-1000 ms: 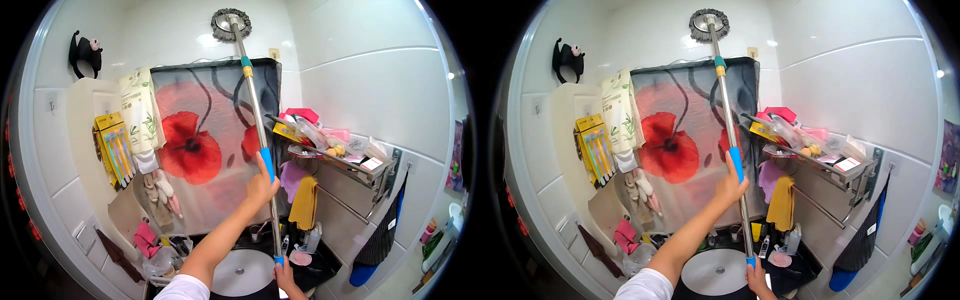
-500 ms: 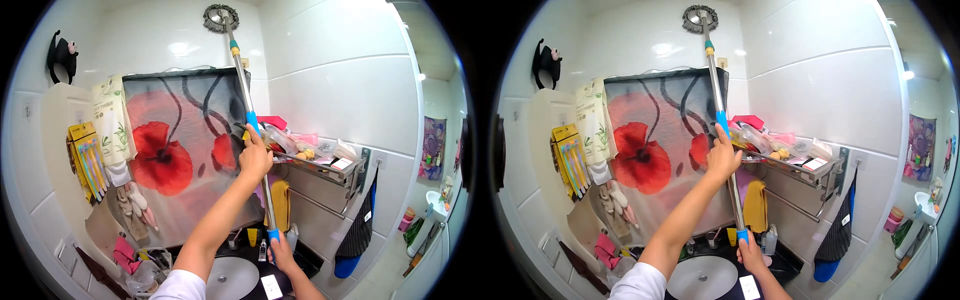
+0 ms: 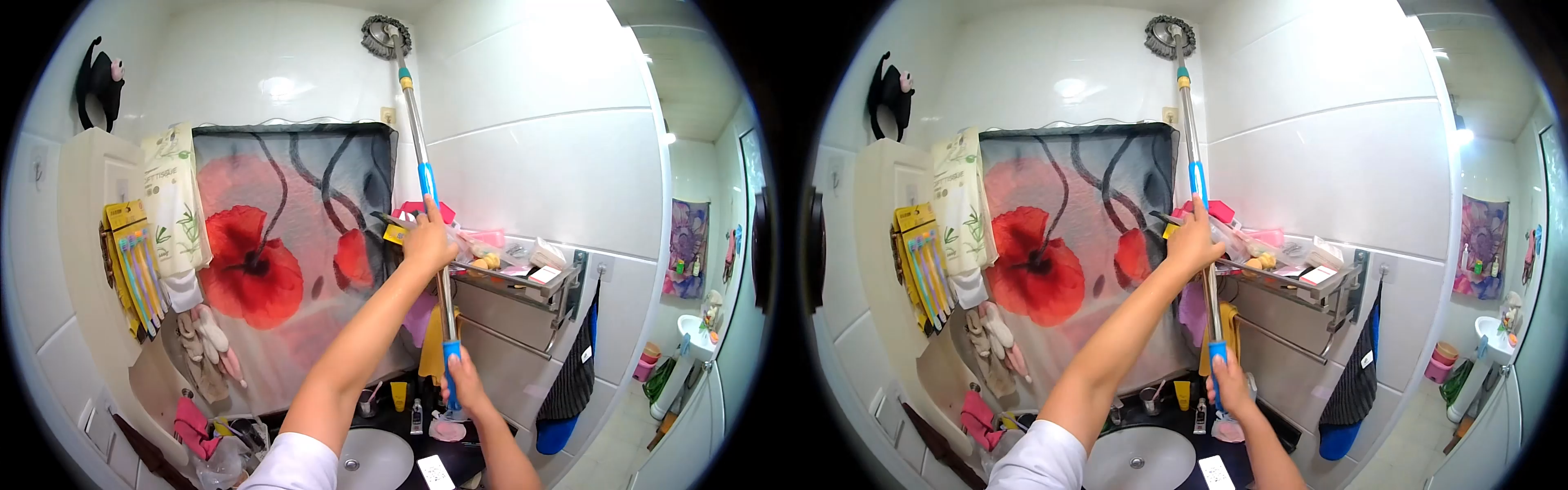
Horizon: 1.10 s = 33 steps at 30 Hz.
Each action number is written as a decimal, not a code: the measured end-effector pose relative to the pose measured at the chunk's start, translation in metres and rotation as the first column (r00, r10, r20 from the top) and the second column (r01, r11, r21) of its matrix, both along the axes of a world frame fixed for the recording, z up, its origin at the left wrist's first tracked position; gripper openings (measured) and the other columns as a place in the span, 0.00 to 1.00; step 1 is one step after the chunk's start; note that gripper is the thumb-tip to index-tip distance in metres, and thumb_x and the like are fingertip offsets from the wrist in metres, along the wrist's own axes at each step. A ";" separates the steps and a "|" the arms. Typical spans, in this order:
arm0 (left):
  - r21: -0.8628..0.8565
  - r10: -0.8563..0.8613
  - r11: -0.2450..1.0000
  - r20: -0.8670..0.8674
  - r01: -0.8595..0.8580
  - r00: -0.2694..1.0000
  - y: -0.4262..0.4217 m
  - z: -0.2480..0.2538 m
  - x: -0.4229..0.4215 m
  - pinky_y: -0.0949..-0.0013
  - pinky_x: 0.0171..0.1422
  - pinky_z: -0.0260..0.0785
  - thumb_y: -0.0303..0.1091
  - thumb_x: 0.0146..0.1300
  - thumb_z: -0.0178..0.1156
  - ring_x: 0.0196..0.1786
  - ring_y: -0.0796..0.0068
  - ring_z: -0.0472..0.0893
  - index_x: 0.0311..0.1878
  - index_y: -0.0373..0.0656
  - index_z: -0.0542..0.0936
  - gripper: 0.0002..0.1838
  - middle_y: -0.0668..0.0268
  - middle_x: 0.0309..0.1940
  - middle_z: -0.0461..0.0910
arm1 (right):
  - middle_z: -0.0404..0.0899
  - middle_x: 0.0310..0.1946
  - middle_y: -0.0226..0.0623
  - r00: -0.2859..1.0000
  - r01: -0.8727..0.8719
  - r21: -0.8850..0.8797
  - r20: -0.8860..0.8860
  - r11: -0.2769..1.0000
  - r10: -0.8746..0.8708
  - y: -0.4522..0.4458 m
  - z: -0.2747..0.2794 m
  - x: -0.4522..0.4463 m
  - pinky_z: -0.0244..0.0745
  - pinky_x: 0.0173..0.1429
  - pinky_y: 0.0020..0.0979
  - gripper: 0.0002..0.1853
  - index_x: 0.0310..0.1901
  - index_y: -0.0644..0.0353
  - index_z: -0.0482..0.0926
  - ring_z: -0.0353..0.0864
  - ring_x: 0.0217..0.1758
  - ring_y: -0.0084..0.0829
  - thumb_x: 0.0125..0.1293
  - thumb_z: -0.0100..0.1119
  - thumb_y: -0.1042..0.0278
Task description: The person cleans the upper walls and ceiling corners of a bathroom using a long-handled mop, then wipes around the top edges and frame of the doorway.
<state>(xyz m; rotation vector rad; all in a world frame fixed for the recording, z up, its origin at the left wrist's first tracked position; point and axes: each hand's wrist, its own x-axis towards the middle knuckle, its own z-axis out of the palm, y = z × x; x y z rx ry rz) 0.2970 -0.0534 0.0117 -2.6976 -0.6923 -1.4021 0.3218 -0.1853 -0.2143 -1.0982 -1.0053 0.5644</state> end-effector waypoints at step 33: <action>-0.132 -0.219 0.965 0.075 0.227 0.973 0.020 -0.148 -0.080 0.54 0.32 0.72 0.34 0.55 0.57 0.25 0.48 0.80 0.72 0.53 0.29 0.52 0.43 0.33 0.78 | 0.70 0.22 0.35 0.888 -0.347 0.060 -0.299 0.936 0.348 0.000 -0.145 -0.123 0.69 0.26 0.24 0.26 0.63 0.53 0.58 0.70 0.19 0.23 0.71 0.40 0.46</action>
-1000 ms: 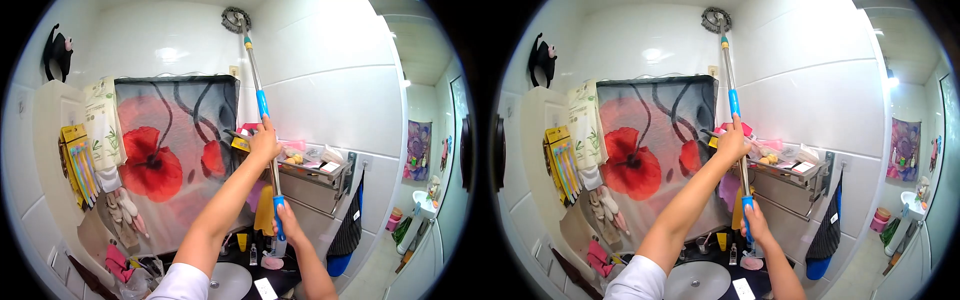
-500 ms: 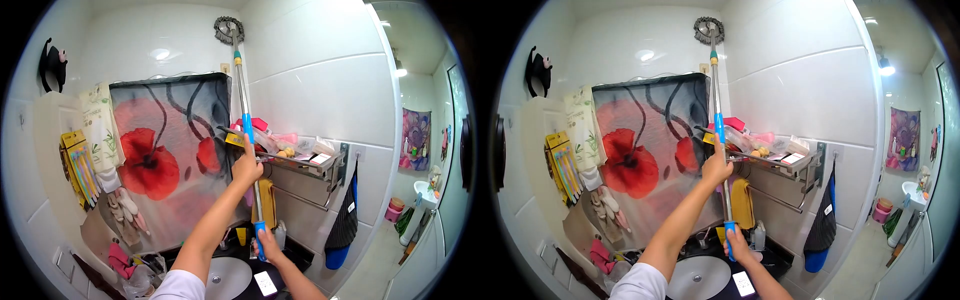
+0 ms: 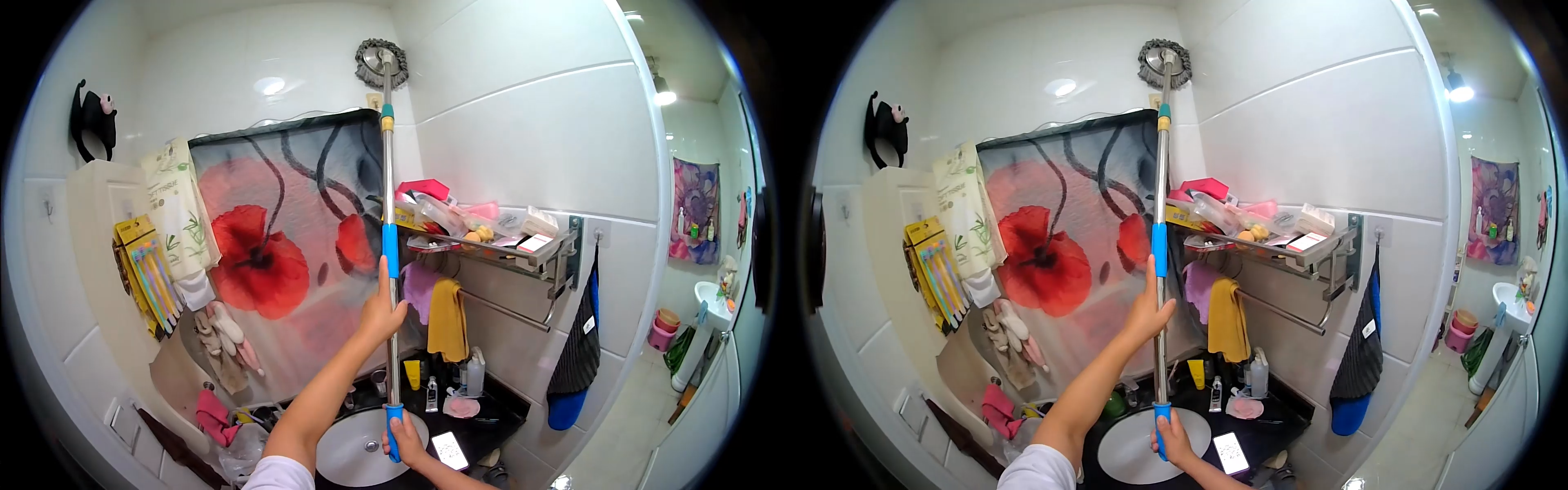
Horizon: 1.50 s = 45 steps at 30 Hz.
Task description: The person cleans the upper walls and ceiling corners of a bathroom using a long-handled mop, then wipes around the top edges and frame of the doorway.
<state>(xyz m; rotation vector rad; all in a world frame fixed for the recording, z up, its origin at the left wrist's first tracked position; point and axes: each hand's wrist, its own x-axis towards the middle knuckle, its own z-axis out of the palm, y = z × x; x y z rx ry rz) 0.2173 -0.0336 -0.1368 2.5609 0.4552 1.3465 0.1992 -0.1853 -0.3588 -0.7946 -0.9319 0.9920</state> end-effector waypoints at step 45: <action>-0.032 0.126 0.992 0.087 -0.124 0.988 -0.021 0.072 -0.001 0.51 0.36 0.71 0.32 0.58 0.52 0.28 0.48 0.79 0.71 0.41 0.28 0.49 0.44 0.29 0.78 | 0.70 0.21 0.33 0.961 -0.012 0.008 0.275 1.000 0.009 -0.016 0.074 0.051 0.69 0.23 0.26 0.21 0.57 0.54 0.60 0.71 0.19 0.23 0.72 0.41 0.49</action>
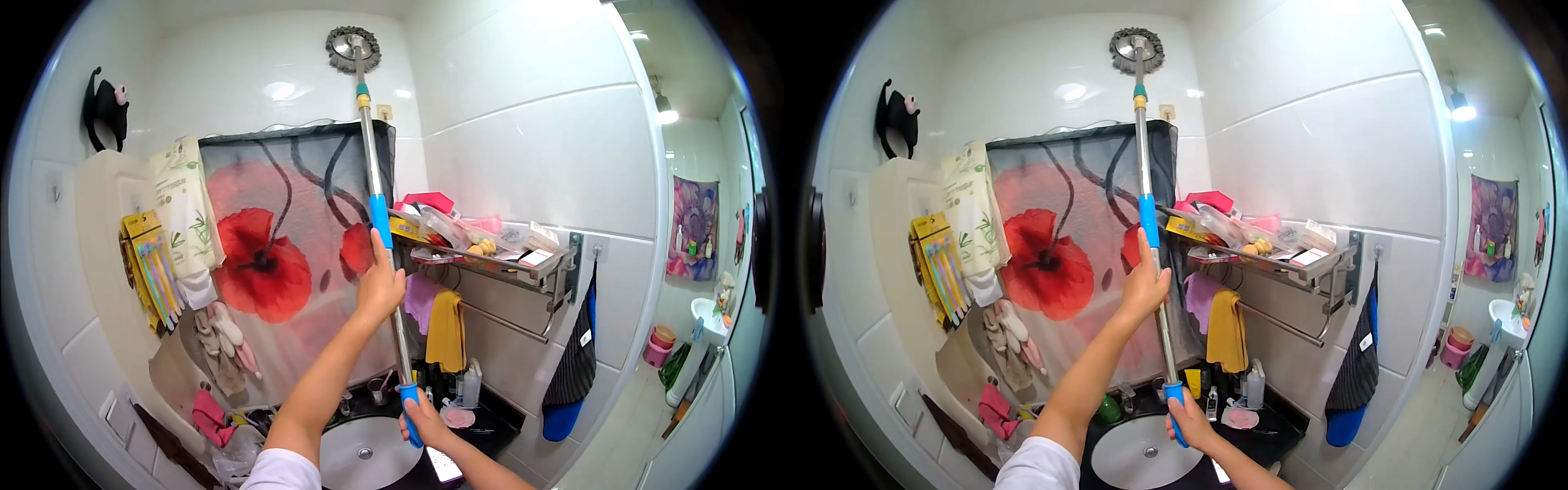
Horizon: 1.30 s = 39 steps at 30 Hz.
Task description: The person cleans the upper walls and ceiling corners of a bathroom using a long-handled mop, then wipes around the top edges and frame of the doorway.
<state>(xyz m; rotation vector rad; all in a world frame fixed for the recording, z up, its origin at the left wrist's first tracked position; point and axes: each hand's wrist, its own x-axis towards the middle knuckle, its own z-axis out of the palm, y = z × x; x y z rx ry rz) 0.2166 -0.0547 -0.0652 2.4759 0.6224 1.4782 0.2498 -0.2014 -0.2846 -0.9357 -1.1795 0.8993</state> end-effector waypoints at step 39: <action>-0.064 0.671 0.741 0.058 -0.668 0.739 0.049 0.058 -0.196 0.50 0.38 0.71 0.36 0.59 0.49 0.32 0.44 0.79 0.69 0.34 0.27 0.47 0.42 0.28 0.78 | 0.72 0.17 0.34 0.911 -0.143 0.147 0.405 0.979 0.072 0.091 0.072 -0.103 0.70 0.23 0.29 0.18 0.52 0.60 0.63 0.74 0.17 0.27 0.71 0.43 0.54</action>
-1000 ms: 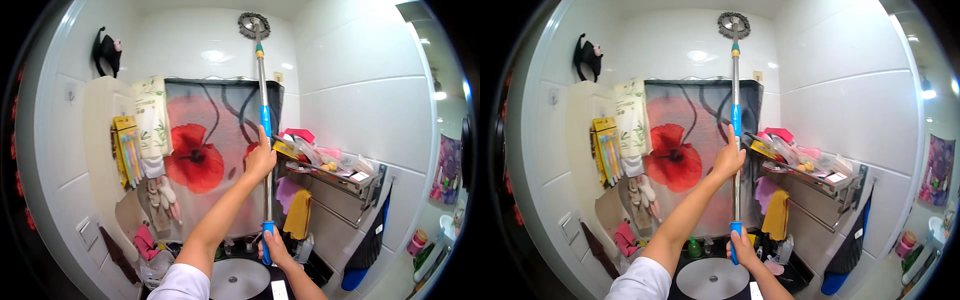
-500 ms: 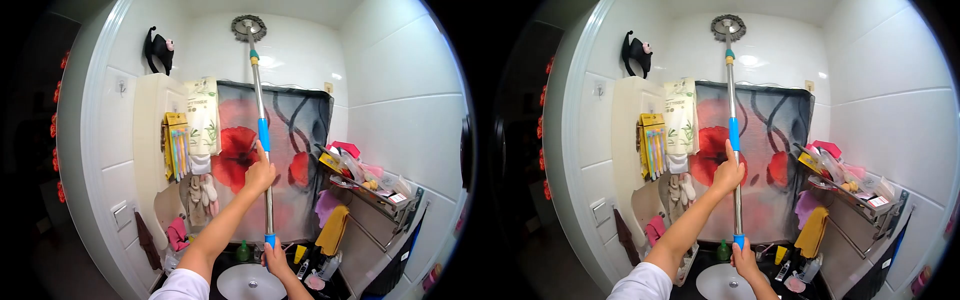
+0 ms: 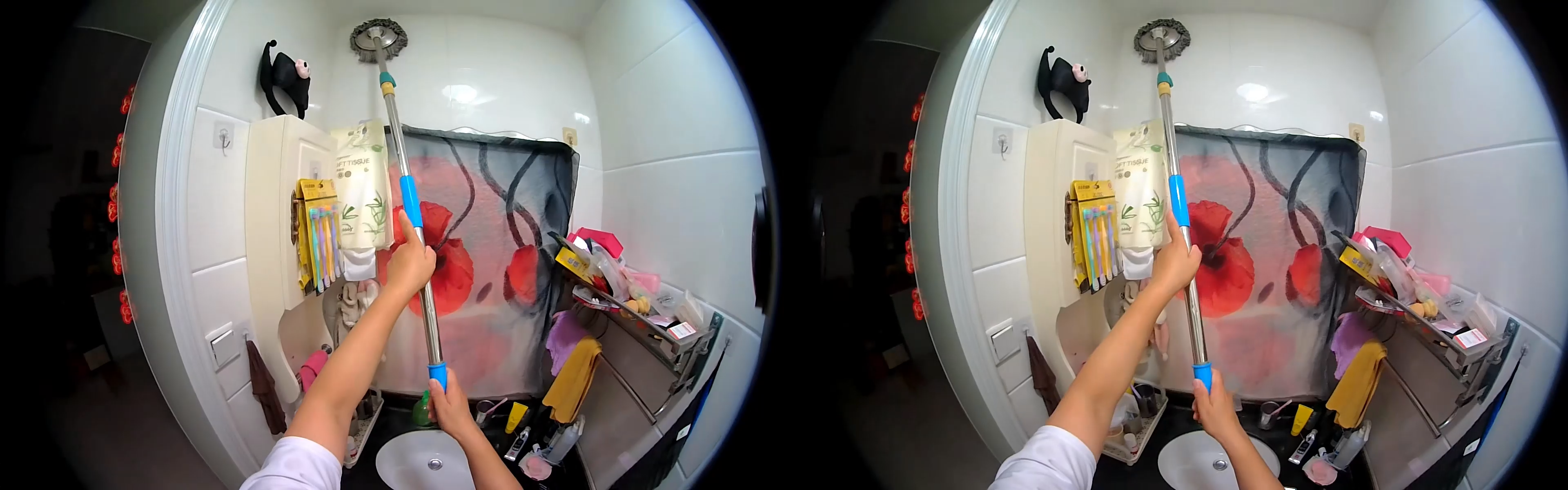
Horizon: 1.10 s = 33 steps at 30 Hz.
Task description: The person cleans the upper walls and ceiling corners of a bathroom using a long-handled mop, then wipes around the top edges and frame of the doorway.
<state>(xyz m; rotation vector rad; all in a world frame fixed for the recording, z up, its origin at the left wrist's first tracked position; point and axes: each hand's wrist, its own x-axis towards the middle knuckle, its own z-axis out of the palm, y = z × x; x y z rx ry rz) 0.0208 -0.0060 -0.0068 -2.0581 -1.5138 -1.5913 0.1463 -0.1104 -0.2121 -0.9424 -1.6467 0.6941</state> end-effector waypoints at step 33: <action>0.415 -0.781 0.426 0.618 0.804 0.095 -0.011 -0.007 -0.038 0.78 0.13 0.61 0.35 0.70 0.48 0.12 0.83 0.64 0.62 0.56 0.59 0.19 0.71 0.20 0.65 | 0.68 0.25 0.33 0.081 -0.988 0.021 -0.776 0.155 0.625 0.012 -0.025 -0.014 0.65 0.22 0.25 0.32 0.71 0.45 0.47 0.65 0.16 0.20 0.70 0.42 0.45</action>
